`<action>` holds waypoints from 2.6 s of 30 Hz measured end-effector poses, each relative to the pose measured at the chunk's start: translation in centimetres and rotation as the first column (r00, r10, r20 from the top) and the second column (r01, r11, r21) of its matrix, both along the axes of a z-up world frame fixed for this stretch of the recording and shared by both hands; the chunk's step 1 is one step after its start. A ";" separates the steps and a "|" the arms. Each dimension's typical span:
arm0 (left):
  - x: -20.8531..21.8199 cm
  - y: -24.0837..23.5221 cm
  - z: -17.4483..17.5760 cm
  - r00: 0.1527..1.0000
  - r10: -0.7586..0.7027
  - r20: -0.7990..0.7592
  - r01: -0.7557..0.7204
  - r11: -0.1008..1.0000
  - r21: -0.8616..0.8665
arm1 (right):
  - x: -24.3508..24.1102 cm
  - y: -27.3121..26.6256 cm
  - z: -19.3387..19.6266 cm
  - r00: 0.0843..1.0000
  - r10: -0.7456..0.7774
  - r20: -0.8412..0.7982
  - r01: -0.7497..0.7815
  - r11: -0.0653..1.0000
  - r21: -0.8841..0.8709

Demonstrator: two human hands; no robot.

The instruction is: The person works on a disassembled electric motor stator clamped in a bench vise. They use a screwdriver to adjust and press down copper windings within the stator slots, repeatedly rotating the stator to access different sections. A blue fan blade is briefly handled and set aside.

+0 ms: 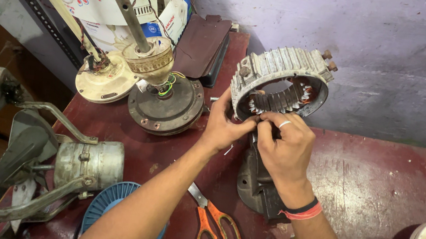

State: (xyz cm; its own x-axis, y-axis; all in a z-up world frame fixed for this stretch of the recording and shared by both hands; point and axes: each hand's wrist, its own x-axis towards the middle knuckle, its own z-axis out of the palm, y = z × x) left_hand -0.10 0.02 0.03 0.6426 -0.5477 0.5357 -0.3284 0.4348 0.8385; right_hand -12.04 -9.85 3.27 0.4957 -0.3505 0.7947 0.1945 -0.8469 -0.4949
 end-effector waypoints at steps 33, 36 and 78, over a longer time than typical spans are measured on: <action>-0.2 -0.2 -0.2 0.996 0.061 -0.061 -0.060 0.998 0.023 | 0.0 -0.2 -0.3 0.999 -0.041 0.029 0.040 0.999 0.004; -0.5 -0.4 -0.1 0.995 0.083 -0.058 -0.082 0.996 0.023 | 0.0 -0.3 -0.5 0.999 -0.028 0.038 0.028 1.000 0.010; -0.3 -0.3 -0.4 0.998 0.054 0.029 -0.054 0.999 0.005 | -0.5 -1.0 -0.4 0.989 0.125 -0.082 -0.107 0.976 0.191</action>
State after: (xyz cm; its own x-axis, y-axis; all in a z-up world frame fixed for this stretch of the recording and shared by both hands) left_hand -0.39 -0.24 -0.35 0.6557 -0.5158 0.5513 -0.3754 0.4108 0.8308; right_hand -12.59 -10.81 2.88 0.6103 -0.4236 0.6694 0.2316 -0.7127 -0.6622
